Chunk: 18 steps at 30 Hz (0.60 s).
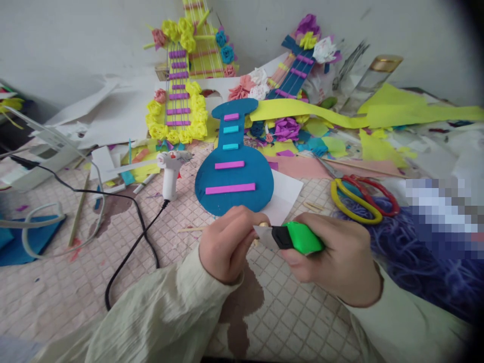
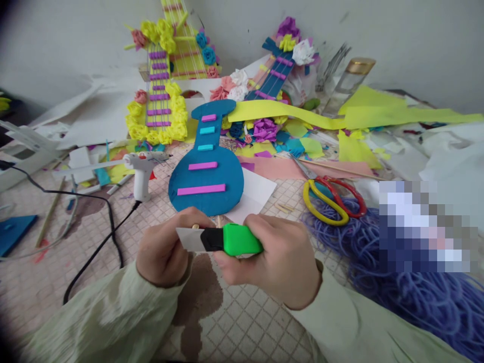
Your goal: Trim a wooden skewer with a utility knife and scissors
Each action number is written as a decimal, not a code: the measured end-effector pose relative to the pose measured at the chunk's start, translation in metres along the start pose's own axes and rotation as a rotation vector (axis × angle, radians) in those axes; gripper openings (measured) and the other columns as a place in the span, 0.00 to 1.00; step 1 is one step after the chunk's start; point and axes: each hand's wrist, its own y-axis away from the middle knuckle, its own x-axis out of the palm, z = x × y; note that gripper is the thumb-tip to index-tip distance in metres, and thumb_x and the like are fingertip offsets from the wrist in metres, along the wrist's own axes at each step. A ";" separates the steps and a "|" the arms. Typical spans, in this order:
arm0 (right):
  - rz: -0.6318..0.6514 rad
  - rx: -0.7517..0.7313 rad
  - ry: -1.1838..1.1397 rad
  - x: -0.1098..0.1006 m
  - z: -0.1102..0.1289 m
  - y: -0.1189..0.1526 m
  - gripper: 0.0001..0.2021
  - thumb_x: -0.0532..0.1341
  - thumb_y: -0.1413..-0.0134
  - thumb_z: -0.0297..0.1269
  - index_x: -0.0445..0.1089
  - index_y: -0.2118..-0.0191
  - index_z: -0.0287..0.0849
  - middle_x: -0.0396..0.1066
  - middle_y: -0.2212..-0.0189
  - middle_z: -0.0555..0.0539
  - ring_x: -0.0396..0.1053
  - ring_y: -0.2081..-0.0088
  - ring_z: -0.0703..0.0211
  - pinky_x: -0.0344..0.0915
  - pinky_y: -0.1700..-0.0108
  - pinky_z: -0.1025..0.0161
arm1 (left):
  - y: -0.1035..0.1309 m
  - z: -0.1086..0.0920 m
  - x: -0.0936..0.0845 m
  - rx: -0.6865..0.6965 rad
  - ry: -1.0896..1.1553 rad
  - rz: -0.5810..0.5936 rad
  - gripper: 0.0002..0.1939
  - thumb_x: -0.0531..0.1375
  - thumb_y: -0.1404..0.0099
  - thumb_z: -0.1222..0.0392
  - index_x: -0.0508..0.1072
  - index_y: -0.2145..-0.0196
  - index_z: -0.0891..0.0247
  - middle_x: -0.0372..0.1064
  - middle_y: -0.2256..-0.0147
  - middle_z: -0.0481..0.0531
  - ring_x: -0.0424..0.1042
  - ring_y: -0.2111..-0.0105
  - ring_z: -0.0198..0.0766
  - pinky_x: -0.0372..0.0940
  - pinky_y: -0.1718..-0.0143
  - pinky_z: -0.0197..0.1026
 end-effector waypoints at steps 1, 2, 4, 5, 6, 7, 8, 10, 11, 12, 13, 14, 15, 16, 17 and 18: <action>0.005 0.003 -0.007 0.000 0.000 0.000 0.19 0.52 0.53 0.52 0.61 0.82 0.41 0.56 0.90 0.54 0.55 0.86 0.69 0.51 0.84 0.69 | -0.001 0.000 0.000 0.014 0.022 0.002 0.10 0.44 0.35 0.66 0.65 0.67 0.66 0.65 0.73 0.51 0.65 0.74 0.33 0.61 0.72 0.36; 0.010 0.003 -0.016 0.000 0.000 0.001 0.19 0.52 0.53 0.52 0.61 0.82 0.41 0.56 0.90 0.53 0.55 0.86 0.68 0.51 0.84 0.68 | -0.001 0.001 -0.001 0.030 0.049 0.009 0.10 0.45 0.35 0.66 0.65 0.68 0.66 0.64 0.74 0.51 0.64 0.74 0.32 0.60 0.73 0.36; 0.010 -0.004 -0.035 0.000 0.000 0.002 0.20 0.51 0.53 0.53 0.61 0.82 0.41 0.57 0.90 0.53 0.56 0.86 0.67 0.51 0.84 0.67 | -0.003 0.001 -0.002 0.061 0.115 0.027 0.09 0.46 0.36 0.67 0.65 0.68 0.66 0.63 0.76 0.50 0.63 0.75 0.32 0.60 0.73 0.35; 0.008 -0.009 -0.045 0.000 0.000 0.002 0.20 0.51 0.53 0.53 0.61 0.82 0.42 0.57 0.89 0.52 0.56 0.86 0.67 0.51 0.84 0.67 | -0.004 0.001 -0.003 0.072 0.148 0.038 0.09 0.47 0.36 0.67 0.65 0.68 0.66 0.63 0.76 0.50 0.62 0.75 0.32 0.60 0.73 0.35; -0.001 -0.013 -0.051 0.000 0.000 0.002 0.19 0.51 0.53 0.52 0.60 0.82 0.42 0.59 0.89 0.52 0.57 0.86 0.66 0.51 0.84 0.67 | -0.004 0.001 -0.004 0.079 0.180 0.044 0.09 0.47 0.36 0.66 0.66 0.68 0.67 0.63 0.77 0.50 0.62 0.76 0.32 0.60 0.73 0.35; -0.013 -0.014 -0.054 0.000 0.000 0.003 0.18 0.51 0.54 0.52 0.60 0.81 0.42 0.60 0.89 0.52 0.58 0.86 0.66 0.52 0.83 0.66 | -0.005 0.001 -0.005 0.080 0.212 0.051 0.09 0.47 0.36 0.66 0.66 0.68 0.67 0.62 0.78 0.49 0.62 0.76 0.32 0.60 0.73 0.35; -0.024 -0.016 -0.057 0.000 0.000 0.002 0.17 0.51 0.54 0.51 0.59 0.81 0.43 0.60 0.88 0.52 0.59 0.85 0.65 0.52 0.83 0.66 | -0.005 0.000 -0.005 0.079 0.244 0.061 0.09 0.47 0.36 0.65 0.66 0.68 0.67 0.62 0.79 0.49 0.62 0.76 0.32 0.60 0.73 0.36; -0.035 -0.019 -0.060 0.000 0.001 0.002 0.15 0.52 0.54 0.49 0.58 0.81 0.43 0.61 0.88 0.52 0.60 0.85 0.65 0.53 0.82 0.66 | -0.005 -0.001 -0.006 0.063 0.293 0.089 0.09 0.47 0.35 0.65 0.66 0.67 0.66 0.61 0.80 0.49 0.62 0.76 0.33 0.60 0.73 0.36; -0.039 -0.023 -0.061 -0.001 0.001 0.001 0.14 0.53 0.55 0.48 0.58 0.81 0.44 0.61 0.88 0.52 0.60 0.85 0.65 0.54 0.82 0.66 | -0.005 -0.001 -0.006 0.055 0.312 0.102 0.09 0.47 0.35 0.65 0.66 0.67 0.66 0.60 0.80 0.49 0.62 0.76 0.33 0.60 0.73 0.36; -0.038 -0.028 -0.065 -0.001 0.001 0.001 0.14 0.53 0.55 0.47 0.58 0.81 0.44 0.61 0.88 0.52 0.60 0.85 0.65 0.54 0.82 0.66 | -0.005 -0.002 -0.007 0.051 0.329 0.110 0.09 0.47 0.35 0.64 0.66 0.67 0.66 0.60 0.80 0.49 0.62 0.76 0.33 0.60 0.74 0.36; -0.035 -0.034 -0.071 -0.001 0.001 0.001 0.13 0.53 0.55 0.47 0.58 0.80 0.44 0.61 0.88 0.52 0.59 0.85 0.65 0.54 0.82 0.66 | -0.005 -0.002 -0.007 0.052 0.346 0.116 0.09 0.47 0.35 0.64 0.66 0.67 0.66 0.59 0.81 0.49 0.62 0.76 0.33 0.60 0.74 0.36; -0.031 -0.043 -0.076 -0.001 0.001 0.000 0.13 0.53 0.55 0.48 0.58 0.80 0.44 0.62 0.88 0.52 0.59 0.85 0.65 0.55 0.82 0.66 | -0.005 -0.002 -0.007 0.056 0.362 0.114 0.10 0.47 0.35 0.63 0.66 0.67 0.65 0.59 0.81 0.49 0.62 0.76 0.33 0.60 0.74 0.36; -0.032 -0.052 -0.079 -0.001 0.001 0.000 0.14 0.53 0.55 0.48 0.57 0.80 0.45 0.62 0.88 0.52 0.60 0.85 0.65 0.55 0.82 0.66 | -0.005 -0.002 -0.007 0.062 0.377 0.114 0.10 0.47 0.35 0.62 0.66 0.68 0.65 0.59 0.81 0.49 0.61 0.76 0.33 0.60 0.74 0.36; -0.032 -0.061 -0.080 -0.001 0.000 -0.001 0.14 0.53 0.54 0.48 0.57 0.80 0.45 0.62 0.88 0.52 0.59 0.85 0.65 0.55 0.82 0.66 | -0.005 -0.002 -0.008 0.069 0.390 0.114 0.10 0.47 0.34 0.62 0.66 0.68 0.65 0.59 0.81 0.49 0.61 0.77 0.33 0.60 0.75 0.36; -0.033 -0.071 -0.081 -0.001 -0.001 -0.002 0.14 0.52 0.54 0.49 0.57 0.80 0.45 0.62 0.88 0.52 0.59 0.85 0.65 0.55 0.82 0.66 | -0.005 -0.001 -0.008 0.072 0.398 0.117 0.11 0.46 0.34 0.61 0.66 0.69 0.65 0.59 0.81 0.49 0.61 0.77 0.33 0.60 0.75 0.36; -0.034 -0.080 -0.083 -0.001 -0.002 -0.002 0.15 0.52 0.54 0.49 0.58 0.80 0.45 0.62 0.88 0.52 0.59 0.85 0.65 0.55 0.82 0.66 | -0.005 -0.001 -0.008 0.073 0.404 0.125 0.11 0.46 0.34 0.60 0.66 0.69 0.65 0.59 0.81 0.49 0.61 0.77 0.33 0.60 0.75 0.36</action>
